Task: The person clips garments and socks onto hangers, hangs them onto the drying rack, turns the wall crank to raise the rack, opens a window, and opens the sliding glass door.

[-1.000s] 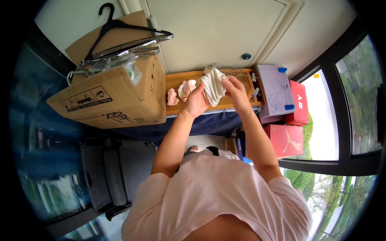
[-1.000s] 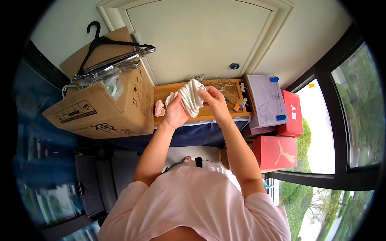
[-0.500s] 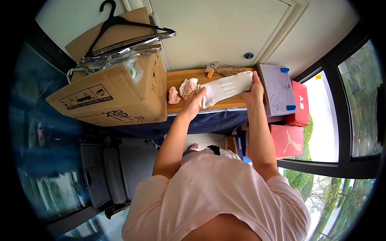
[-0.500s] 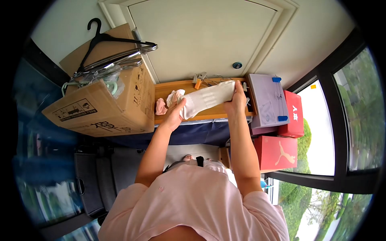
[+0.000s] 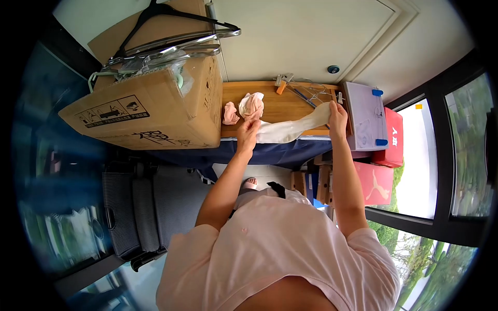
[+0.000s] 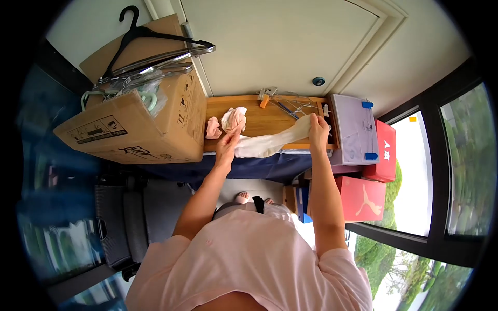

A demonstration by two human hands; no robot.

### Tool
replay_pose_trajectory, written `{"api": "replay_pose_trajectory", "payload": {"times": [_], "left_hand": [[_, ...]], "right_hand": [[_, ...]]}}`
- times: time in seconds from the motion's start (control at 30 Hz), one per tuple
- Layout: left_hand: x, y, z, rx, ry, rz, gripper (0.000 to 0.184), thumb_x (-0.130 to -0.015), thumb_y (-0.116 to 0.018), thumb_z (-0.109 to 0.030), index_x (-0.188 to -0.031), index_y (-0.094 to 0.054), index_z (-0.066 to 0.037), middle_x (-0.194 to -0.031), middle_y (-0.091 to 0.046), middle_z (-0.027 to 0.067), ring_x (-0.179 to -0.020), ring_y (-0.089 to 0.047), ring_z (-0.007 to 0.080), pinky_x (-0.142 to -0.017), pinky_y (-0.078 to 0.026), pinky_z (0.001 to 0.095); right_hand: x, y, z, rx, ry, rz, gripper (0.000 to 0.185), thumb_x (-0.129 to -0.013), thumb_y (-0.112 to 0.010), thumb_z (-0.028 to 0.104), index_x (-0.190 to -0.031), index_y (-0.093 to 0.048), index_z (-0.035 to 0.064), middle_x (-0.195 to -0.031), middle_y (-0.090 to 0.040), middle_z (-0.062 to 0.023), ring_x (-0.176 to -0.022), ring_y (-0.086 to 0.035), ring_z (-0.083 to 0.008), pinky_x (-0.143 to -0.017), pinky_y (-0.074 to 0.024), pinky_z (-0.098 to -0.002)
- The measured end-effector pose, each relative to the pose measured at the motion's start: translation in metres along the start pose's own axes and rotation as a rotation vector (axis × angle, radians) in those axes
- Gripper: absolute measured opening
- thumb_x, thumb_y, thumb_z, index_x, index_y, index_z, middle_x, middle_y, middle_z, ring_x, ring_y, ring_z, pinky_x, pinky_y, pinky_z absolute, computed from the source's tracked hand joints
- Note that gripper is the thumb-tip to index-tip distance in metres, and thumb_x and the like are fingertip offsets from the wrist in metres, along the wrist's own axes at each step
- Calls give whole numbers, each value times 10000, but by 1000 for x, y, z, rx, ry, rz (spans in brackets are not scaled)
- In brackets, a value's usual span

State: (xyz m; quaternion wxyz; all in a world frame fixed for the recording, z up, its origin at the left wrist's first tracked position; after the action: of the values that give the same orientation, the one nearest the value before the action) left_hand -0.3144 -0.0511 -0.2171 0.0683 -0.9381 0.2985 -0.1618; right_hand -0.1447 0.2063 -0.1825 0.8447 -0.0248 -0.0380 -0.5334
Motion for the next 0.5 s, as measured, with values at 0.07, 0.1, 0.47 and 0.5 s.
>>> {"api": "replay_pose_trajectory", "payload": {"times": [0.07, 0.1, 0.47, 0.5], "left_hand": [[-11, 9, 22, 28, 13, -68, 208, -842, -595, -185, -910, -606, 11, -783, -546, -27, -728, -474, 54, -637, -384, 195], [-9, 7, 16, 69, -65, -87, 187, -840, -585, -172, -918, -610, -3, -829, -591, 30, -781, -547, 122, -692, -425, 231], [-44, 16, -15, -1056, -423, -123, 140, -727, -635, -123, -851, -598, -68, -882, -567, 96, -902, -515, 268, -797, -416, 365], [-43, 15, -21, -1056, -424, -125, 140, -727, -635, -123, -851, -598, -68, -882, -567, 96, -902, -515, 268, -797, -416, 365]], "right_hand": [[6, -20, -6, 287, -175, 59, 285, -839, -562, 259, -952, -569, -3, -748, -580, -48, -674, -559, -119, -605, -437, -245], [7, -26, -11, 291, -175, 65, 285, -839, -562, 259, -952, -569, -3, -748, -580, -48, -674, -559, -119, -605, -437, -245], [50, -157, -43, 749, 278, 481, 235, -814, -515, 191, -960, -631, 47, -874, -632, -171, -836, -607, -314, -732, -470, -347], [48, -166, -42, 799, 256, 469, 242, -816, -510, 192, -969, -628, 47, -878, -631, -174, -835, -606, -317, -730, -469, -361]]}}
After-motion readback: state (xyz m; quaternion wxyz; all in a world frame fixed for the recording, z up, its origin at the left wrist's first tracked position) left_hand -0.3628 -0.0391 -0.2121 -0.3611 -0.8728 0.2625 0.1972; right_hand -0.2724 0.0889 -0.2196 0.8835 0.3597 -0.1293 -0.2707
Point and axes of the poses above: each hand's wrist, its own x-axis away from the middle knuckle, its own y-axis out of the back of the hand, z = x × y, the point moved 4 cm from there along -x, towards the middle knuckle
